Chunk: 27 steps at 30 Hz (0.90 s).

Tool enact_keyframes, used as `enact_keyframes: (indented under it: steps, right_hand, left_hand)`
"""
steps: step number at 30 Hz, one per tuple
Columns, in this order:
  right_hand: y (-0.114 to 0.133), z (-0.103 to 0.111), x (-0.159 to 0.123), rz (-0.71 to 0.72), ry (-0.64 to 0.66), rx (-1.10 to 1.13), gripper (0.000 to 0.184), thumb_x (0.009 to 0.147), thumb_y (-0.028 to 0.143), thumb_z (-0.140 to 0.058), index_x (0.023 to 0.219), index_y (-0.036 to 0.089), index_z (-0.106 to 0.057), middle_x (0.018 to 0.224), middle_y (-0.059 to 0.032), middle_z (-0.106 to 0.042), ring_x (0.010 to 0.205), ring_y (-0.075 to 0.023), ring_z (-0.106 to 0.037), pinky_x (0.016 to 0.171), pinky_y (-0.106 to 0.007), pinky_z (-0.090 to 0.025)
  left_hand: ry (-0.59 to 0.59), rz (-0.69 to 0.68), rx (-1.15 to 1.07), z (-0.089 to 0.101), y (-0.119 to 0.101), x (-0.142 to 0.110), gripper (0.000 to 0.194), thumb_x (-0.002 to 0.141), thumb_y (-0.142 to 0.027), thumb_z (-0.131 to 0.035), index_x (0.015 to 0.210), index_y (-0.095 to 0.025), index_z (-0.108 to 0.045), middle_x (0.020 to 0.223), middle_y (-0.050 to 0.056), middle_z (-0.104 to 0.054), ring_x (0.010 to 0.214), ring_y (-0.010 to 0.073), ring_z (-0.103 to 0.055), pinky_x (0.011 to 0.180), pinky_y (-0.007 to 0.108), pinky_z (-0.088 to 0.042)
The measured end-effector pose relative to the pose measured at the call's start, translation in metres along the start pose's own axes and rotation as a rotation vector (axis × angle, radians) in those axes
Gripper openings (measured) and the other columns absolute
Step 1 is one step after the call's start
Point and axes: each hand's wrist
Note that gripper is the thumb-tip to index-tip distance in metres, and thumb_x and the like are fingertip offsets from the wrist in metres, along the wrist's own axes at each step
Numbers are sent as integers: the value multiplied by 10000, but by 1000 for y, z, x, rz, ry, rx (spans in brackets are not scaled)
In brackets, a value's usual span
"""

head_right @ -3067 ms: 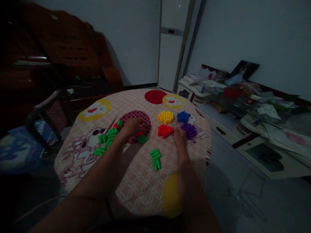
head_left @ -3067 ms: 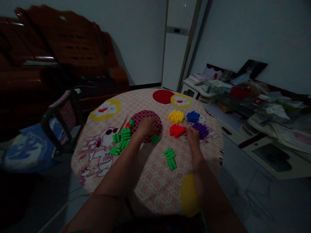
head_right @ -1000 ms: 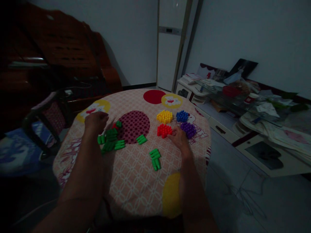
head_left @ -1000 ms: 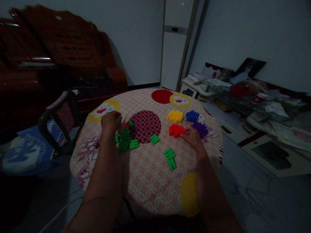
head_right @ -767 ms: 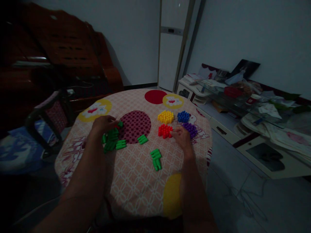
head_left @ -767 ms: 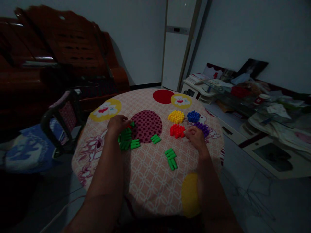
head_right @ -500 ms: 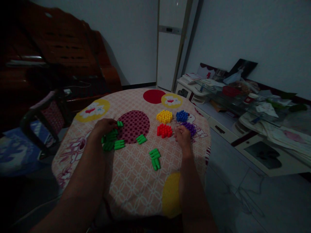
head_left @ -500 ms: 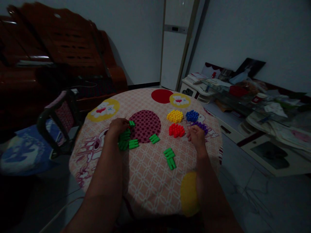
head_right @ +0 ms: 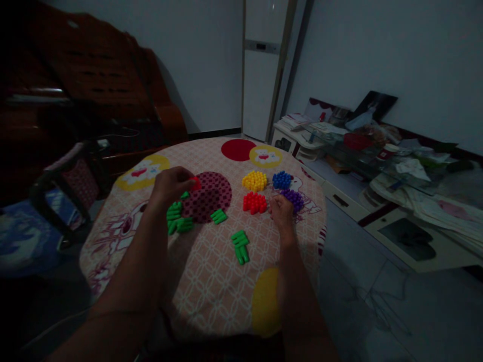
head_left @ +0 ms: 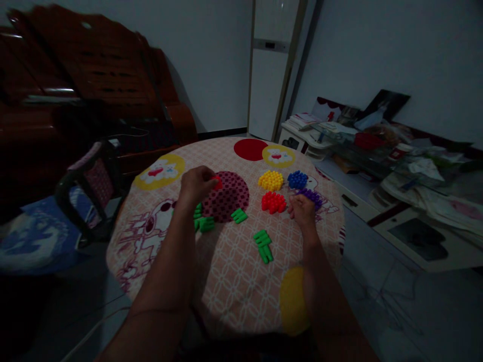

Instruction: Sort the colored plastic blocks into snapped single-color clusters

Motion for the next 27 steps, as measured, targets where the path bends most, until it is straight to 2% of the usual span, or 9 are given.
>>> enact_keyframes:
  steps: [2, 5, 8, 11, 14, 23, 27]
  right_hand:
    - [-1, -1, 0, -11, -3, 0, 397, 779, 595, -604, 712, 207, -554, 490, 47, -550, 386, -105, -475, 402, -220, -343]
    - [-2, -1, 0, -25, -27, 2, 387, 777, 586, -599, 706, 208, -556, 483, 47, -547, 380, -110, -471, 394, -224, -337]
    - [-2, 0, -1, -8, -46, -9, 395, 788, 588, -582, 683, 208, -548, 483, 45, -543, 385, -111, -469, 401, -229, -344]
    - [0, 1, -1, 17, -46, -17, 398, 795, 581, -567, 659, 209, -534, 489, 46, -538, 392, -109, -472, 412, -232, -359]
    - [1, 1, 0, 19, -47, -39, 394, 794, 564, -563, 622, 213, -511, 481, 44, -533, 389, -107, -470, 409, -230, -357]
    - [-5, -1, 0, 40, -32, -50, 368, 822, 543, -550, 664, 210, -545, 490, 50, -535, 390, -110, -466, 405, -225, -357]
    - [-6, 0, 1, 48, -47, -68, 373, 820, 534, -548, 635, 210, -538, 479, 44, -539, 399, -111, -480, 416, -224, -370]
  left_hand:
    - [64, -126, -82, -16, -34, -13, 187, 747, -271, -662, 889, -159, -707, 833, 35, -740, 751, 169, -637, 698, 263, -463]
    - [235, -326, -155, -51, -78, -42, 115, 771, -223, -652, 861, -159, -684, 802, 28, -716, 714, 151, -616, 671, 257, -437]
    - [308, -474, -132, -87, -103, -69, 71, 805, -213, -640, 862, -173, -656, 821, 32, -701, 736, 154, -611, 664, 256, -423]
    - [285, -550, -68, -113, -106, -84, 85, 876, -231, -577, 901, -182, -640, 901, 52, -694, 802, 171, -615, 687, 265, -426]
    - [271, -553, -58, -127, -99, -86, 128, 922, -273, -534, 922, -187, -629, 942, 59, -686, 824, 176, -609, 692, 270, -429]
    - [222, -586, -156, -143, -92, -82, 112, 945, -260, -513, 909, -185, -587, 945, 58, -621, 837, 169, -580, 714, 276, -456]
    - [202, -568, -175, -144, -89, -82, 72, 897, -208, -587, 965, -190, -574, 1014, 56, -612, 893, 171, -583, 726, 271, -459]
Point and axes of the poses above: each hand's wrist, its own x-axis towards the middle knuckle, its own z-axis out of the back of the hand, y = z × x
